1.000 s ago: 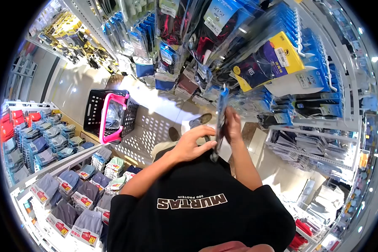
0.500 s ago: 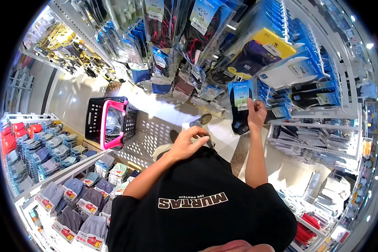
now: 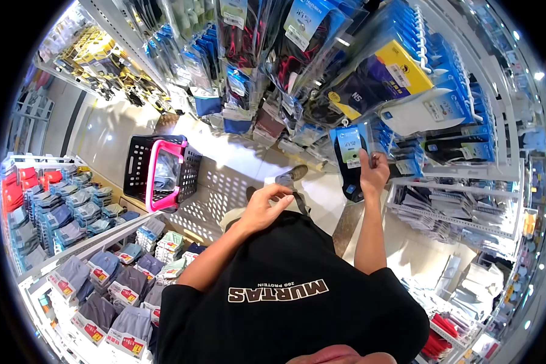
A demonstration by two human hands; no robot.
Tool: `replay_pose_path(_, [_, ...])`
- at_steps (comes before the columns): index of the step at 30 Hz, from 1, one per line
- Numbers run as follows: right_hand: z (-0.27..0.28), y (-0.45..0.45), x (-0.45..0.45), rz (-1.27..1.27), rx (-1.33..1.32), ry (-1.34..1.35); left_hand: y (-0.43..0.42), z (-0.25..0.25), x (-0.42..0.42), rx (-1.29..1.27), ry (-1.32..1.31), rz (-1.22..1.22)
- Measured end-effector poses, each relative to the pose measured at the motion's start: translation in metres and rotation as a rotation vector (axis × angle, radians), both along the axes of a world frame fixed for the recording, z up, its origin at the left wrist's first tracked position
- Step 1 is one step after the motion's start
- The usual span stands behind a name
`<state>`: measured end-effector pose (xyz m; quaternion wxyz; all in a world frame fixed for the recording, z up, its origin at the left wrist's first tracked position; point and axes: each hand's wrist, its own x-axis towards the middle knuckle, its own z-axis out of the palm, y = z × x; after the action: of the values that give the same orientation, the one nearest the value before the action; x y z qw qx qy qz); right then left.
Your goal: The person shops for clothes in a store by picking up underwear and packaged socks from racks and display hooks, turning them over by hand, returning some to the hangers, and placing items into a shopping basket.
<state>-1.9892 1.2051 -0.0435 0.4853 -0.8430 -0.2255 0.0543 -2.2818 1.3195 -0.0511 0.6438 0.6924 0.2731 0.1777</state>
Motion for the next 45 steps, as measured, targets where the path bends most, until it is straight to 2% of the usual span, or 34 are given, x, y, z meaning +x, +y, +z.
replay_pose_path(4, [-0.015, 0.003, 0.000, -0.052, -0.128, -0.099, 0.000, -0.001, 0.001, 0.021, 0.006, -0.021])
replay_pose_path(7, [-0.037, 0.018, 0.004, -0.009, -0.046, -0.242, -0.001, 0.000, 0.002, 0.018, 0.021, -0.035])
replay_pose_path(11, [-0.065, 0.039, 0.007, 0.067, -0.027, -0.058, 0.002, -0.003, 0.000, 0.012, 0.056, -0.032])
replay_pose_path(15, [-0.096, 0.050, 0.014, 0.118, -0.029, -0.021, 0.002, -0.007, -0.007, 0.018, 0.068, 0.019])
replay_pose_path(20, [-0.102, 0.050, -0.009, 0.087, -0.034, -0.048, 0.003, -0.018, -0.019, -0.019, 0.063, 0.122])
replay_pose_path(23, [-0.170, 0.033, -0.011, 0.156, -0.164, 0.044, 0.005, -0.027, -0.028, -0.050, 0.071, 0.187])
replay_pose_path(25, [-0.149, 0.036, -0.039, 0.336, -0.277, 0.304, 0.007, -0.029, -0.035, -0.109, 0.105, 0.203])
replay_pose_path(27, [-0.141, 0.051, -0.057, 0.396, -0.187, 0.366, 0.007, -0.036, -0.040, -0.109, 0.111, 0.227])
replay_pose_path(29, [-0.125, 0.069, -0.070, 0.428, -0.104, 0.322, 0.007, -0.037, -0.042, -0.116, 0.120, 0.236])
replay_pose_path(31, [-0.095, 0.094, -0.077, 0.433, -0.032, 0.168, 0.008, -0.032, -0.044, -0.134, 0.129, 0.235])
replay_pose_path(37, [-0.061, 0.157, -0.064, 0.403, 0.115, -0.037, 0.003, -0.031, -0.046, -0.071, 0.110, 0.283])
replay_pose_path(40, [-0.040, 0.169, -0.058, 0.483, 0.088, 0.148, 0.001, -0.027, -0.047, -0.073, 0.117, 0.292])
replay_pose_path(41, [-0.047, 0.173, -0.055, 0.481, 0.161, 0.116, 0.001, -0.026, -0.048, -0.082, 0.117, 0.300])
replay_pose_path(44, [-0.040, 0.170, -0.055, 0.489, 0.082, 0.122, 0.000, -0.029, -0.053, -0.108, 0.128, 0.320])
replay_pose_path(45, [-0.037, 0.167, -0.058, 0.503, 0.132, 0.062, 0.001, -0.030, -0.054, -0.101, 0.125, 0.333])
